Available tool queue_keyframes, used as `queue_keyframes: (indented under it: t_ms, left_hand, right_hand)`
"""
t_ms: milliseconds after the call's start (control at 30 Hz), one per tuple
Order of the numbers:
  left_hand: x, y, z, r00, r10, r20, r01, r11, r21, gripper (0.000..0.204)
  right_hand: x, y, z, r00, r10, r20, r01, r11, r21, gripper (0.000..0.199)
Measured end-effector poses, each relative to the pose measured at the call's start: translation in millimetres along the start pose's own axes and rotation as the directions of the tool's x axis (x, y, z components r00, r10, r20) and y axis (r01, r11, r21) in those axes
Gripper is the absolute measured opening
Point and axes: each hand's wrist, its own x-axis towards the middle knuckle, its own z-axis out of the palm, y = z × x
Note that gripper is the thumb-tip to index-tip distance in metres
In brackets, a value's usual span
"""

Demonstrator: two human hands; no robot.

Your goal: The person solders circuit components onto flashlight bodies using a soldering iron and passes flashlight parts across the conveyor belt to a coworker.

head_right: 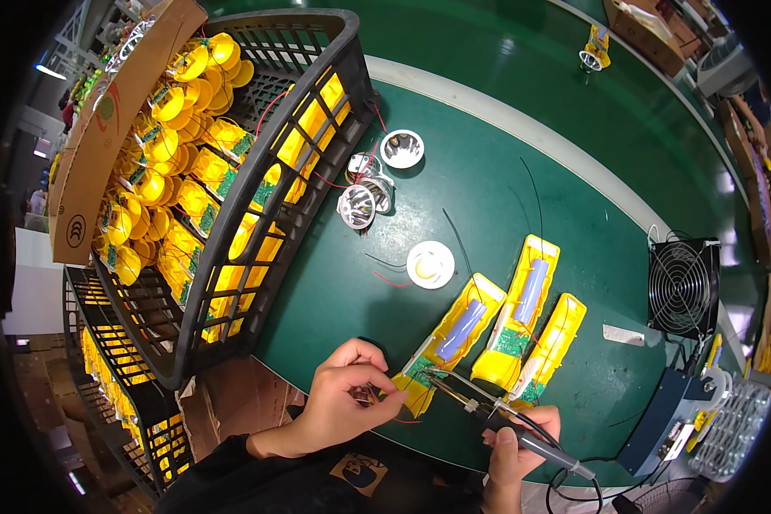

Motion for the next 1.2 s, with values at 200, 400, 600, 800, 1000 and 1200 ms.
queue_keyframes:
  t_ms: [200,400,600,800,1000,1200]
  left_hand:
    - [-0.4,0.6,0.0,1.000,-0.012,0.002,0.012,1.000,-0.004,0.010]
    - [0.2,0.2,-1.2,1.000,-0.013,0.017,0.013,1.000,0.007,0.010]
    - [1.1,1.1,-1.9,1.000,-0.012,0.026,0.012,1.000,0.007,0.010]
    - [1.2,0.0,-1.4,0.999,-0.020,0.034,0.020,1.000,0.014,0.010]
    - [1.6,-0.7,-2.1,0.999,-0.014,0.043,0.012,0.999,0.029,0.011]
    - [1.0,0.8,-2.3,0.999,-0.026,0.045,0.024,0.999,0.033,0.011]
  right_hand:
    - [0.4,0.6,1.1,1.000,-0.018,0.004,0.018,1.000,0.007,0.038]
    - [-0.3,-1.8,3.7,1.000,-0.014,-0.016,0.014,1.000,0.000,0.038]
    - [-0.7,0.5,0.5,1.000,-0.013,-0.003,0.013,1.000,-0.003,0.038]
    - [-1.0,0.1,0.9,1.000,-0.015,-0.004,0.015,1.000,-0.001,0.038]
    - [-1.4,-0.4,0.6,1.000,-0.012,-0.002,0.012,1.000,0.017,0.039]
    - [-0.9,-2.2,4.5,0.999,-0.037,-0.030,0.038,0.999,0.015,0.040]
